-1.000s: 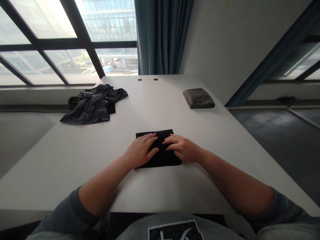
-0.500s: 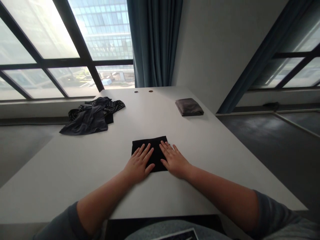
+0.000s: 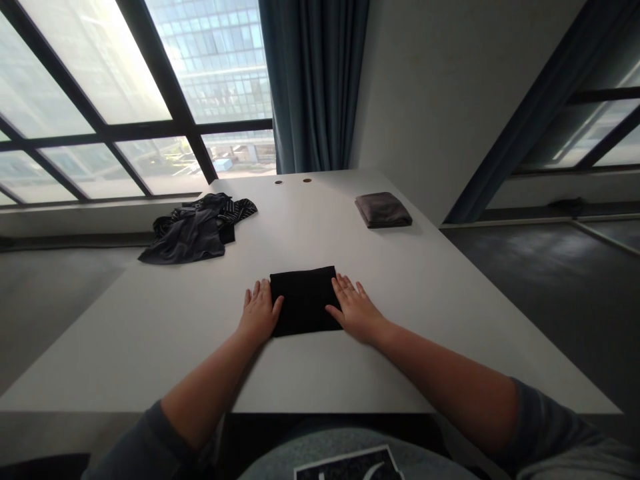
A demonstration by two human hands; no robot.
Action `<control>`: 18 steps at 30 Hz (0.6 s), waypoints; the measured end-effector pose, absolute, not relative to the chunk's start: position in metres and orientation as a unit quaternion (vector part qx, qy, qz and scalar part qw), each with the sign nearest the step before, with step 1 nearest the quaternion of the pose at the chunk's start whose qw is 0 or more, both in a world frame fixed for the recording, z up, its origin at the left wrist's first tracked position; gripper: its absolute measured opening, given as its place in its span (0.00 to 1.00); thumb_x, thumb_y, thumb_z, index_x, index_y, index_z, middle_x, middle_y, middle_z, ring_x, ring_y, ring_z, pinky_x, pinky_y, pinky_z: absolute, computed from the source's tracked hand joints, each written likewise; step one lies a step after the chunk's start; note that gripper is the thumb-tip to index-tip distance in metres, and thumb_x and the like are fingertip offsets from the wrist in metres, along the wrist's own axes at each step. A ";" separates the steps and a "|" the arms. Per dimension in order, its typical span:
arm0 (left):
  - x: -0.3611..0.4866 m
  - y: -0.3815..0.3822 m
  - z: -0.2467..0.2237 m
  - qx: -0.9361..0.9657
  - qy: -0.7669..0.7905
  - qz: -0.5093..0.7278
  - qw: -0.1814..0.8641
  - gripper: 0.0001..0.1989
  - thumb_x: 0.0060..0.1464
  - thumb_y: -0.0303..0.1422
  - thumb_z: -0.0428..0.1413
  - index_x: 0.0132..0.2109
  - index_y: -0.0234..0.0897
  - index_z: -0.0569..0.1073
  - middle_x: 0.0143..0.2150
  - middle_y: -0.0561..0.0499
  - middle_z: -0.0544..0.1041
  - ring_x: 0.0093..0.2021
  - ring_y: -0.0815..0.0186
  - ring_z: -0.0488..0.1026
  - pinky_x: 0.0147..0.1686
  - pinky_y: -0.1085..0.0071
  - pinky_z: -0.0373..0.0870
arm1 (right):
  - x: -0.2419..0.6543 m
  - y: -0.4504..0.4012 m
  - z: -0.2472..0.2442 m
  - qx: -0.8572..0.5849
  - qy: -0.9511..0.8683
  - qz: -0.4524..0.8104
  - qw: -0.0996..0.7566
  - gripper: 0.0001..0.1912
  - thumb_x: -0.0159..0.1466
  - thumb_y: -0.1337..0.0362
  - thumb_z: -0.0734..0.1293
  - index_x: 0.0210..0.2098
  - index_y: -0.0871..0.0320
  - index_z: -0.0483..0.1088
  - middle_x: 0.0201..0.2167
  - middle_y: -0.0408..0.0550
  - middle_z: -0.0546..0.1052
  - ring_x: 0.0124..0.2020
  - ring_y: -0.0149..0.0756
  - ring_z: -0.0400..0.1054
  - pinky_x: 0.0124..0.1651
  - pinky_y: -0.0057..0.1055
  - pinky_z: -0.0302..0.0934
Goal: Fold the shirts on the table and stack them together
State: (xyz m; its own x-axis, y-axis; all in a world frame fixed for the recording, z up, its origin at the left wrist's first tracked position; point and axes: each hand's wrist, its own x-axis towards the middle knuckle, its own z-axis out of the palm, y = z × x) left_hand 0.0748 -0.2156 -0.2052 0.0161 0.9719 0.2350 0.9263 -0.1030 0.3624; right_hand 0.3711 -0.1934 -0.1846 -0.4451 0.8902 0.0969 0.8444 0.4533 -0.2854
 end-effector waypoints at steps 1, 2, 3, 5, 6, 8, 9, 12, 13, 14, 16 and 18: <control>0.073 -0.212 -0.205 0.707 0.667 0.228 0.065 0.35 0.70 0.45 0.46 0.75 0.27 0.55 0.74 0.28 0.61 0.77 0.44 0.52 0.74 0.40 0.45 | 0.373 -0.188 -0.185 -0.526 -0.834 0.105 0.125 0.41 0.76 0.44 0.51 0.77 0.67 0.50 0.78 0.64 0.48 0.79 0.53 0.39 0.78 0.57 0.37; 0.072 -0.209 -0.205 0.703 0.663 0.244 0.079 0.35 0.70 0.45 0.47 0.75 0.28 0.55 0.74 0.28 0.62 0.77 0.44 0.54 0.74 0.40 0.45 | 0.374 -0.182 -0.185 -0.544 -0.822 0.110 0.131 0.41 0.76 0.44 0.51 0.76 0.68 0.52 0.77 0.65 0.50 0.79 0.55 0.39 0.78 0.57 0.37; 0.070 -0.205 -0.205 0.698 0.659 0.263 0.095 0.35 0.70 0.45 0.48 0.75 0.30 0.56 0.73 0.29 0.64 0.76 0.45 0.57 0.74 0.40 0.46 | 0.375 -0.176 -0.186 -0.561 -0.809 0.114 0.135 0.41 0.76 0.44 0.52 0.75 0.69 0.54 0.77 0.66 0.51 0.79 0.56 0.39 0.78 0.57 0.37; 0.064 -0.197 -0.204 0.682 0.652 0.306 0.124 0.35 0.68 0.46 0.50 0.75 0.33 0.57 0.70 0.31 0.69 0.72 0.46 0.64 0.73 0.41 0.49 | 0.377 -0.164 -0.187 -0.578 -0.794 0.125 0.139 0.42 0.74 0.43 0.56 0.73 0.71 0.58 0.76 0.69 0.52 0.79 0.59 0.39 0.77 0.57 0.37; 0.061 -0.193 -0.203 0.674 0.650 0.325 0.134 0.35 0.67 0.46 0.53 0.74 0.34 0.58 0.68 0.31 0.72 0.71 0.46 0.66 0.73 0.41 0.51 | 0.377 -0.159 -0.187 -0.576 -0.794 0.135 0.142 0.42 0.73 0.42 0.58 0.72 0.71 0.61 0.76 0.68 0.52 0.79 0.60 0.39 0.77 0.57 0.37; 0.054 -0.185 -0.201 0.662 0.646 0.353 0.142 0.35 0.64 0.46 0.58 0.72 0.36 0.62 0.63 0.33 0.76 0.68 0.45 0.69 0.71 0.41 0.53 | 0.377 -0.152 -0.188 -0.558 -0.798 0.167 0.155 0.40 0.72 0.43 0.60 0.70 0.68 0.65 0.76 0.66 0.55 0.79 0.59 0.40 0.77 0.57 0.37; 0.051 -0.181 -0.200 0.659 0.643 0.362 0.146 0.35 0.62 0.45 0.60 0.71 0.36 0.64 0.62 0.34 0.77 0.67 0.44 0.70 0.71 0.41 0.54 | 0.378 -0.149 -0.189 -0.547 -0.800 0.185 0.167 0.38 0.72 0.43 0.61 0.69 0.66 0.66 0.75 0.65 0.57 0.79 0.59 0.41 0.77 0.57 0.37; 0.045 -0.176 -0.197 0.637 0.637 0.386 0.199 0.37 0.57 0.44 0.65 0.69 0.39 0.66 0.58 0.37 0.79 0.62 0.45 0.74 0.67 0.42 0.61 | 0.378 -0.147 -0.188 -0.526 -0.786 0.242 0.218 0.36 0.68 0.47 0.67 0.68 0.62 0.68 0.73 0.63 0.62 0.78 0.59 0.46 0.77 0.59 0.38; 0.045 -0.176 -0.196 0.624 0.631 0.399 0.231 0.39 0.56 0.43 0.66 0.70 0.40 0.65 0.57 0.38 0.79 0.60 0.46 0.75 0.65 0.44 0.65 | 0.378 -0.147 -0.187 -0.519 -0.775 0.268 0.242 0.35 0.67 0.48 0.69 0.67 0.60 0.68 0.71 0.62 0.65 0.76 0.59 0.50 0.77 0.59 0.40; 0.046 -0.176 -0.195 0.610 0.621 0.414 0.266 0.40 0.55 0.42 0.67 0.71 0.41 0.64 0.57 0.39 0.78 0.58 0.48 0.77 0.63 0.46 0.68 | 0.379 -0.148 -0.185 -0.508 -0.761 0.301 0.267 0.34 0.65 0.49 0.70 0.66 0.58 0.69 0.69 0.61 0.69 0.74 0.59 0.55 0.76 0.59 0.44; 0.047 -0.178 -0.193 0.582 0.591 0.452 0.328 0.43 0.54 0.41 0.67 0.73 0.44 0.61 0.58 0.42 0.77 0.55 0.53 0.78 0.60 0.51 0.72 | 0.378 -0.153 -0.180 -0.471 -0.727 0.383 0.320 0.29 0.64 0.51 0.72 0.61 0.55 0.71 0.62 0.58 0.75 0.66 0.57 0.67 0.71 0.56 0.56; 0.049 -0.180 -0.190 0.555 0.556 0.488 0.381 0.45 0.53 0.40 0.68 0.74 0.47 0.60 0.60 0.43 0.75 0.53 0.56 0.79 0.59 0.53 0.73 | 0.376 -0.159 -0.175 -0.413 -0.684 0.473 0.372 0.25 0.64 0.53 0.73 0.57 0.53 0.70 0.57 0.53 0.78 0.58 0.51 0.73 0.65 0.51 0.64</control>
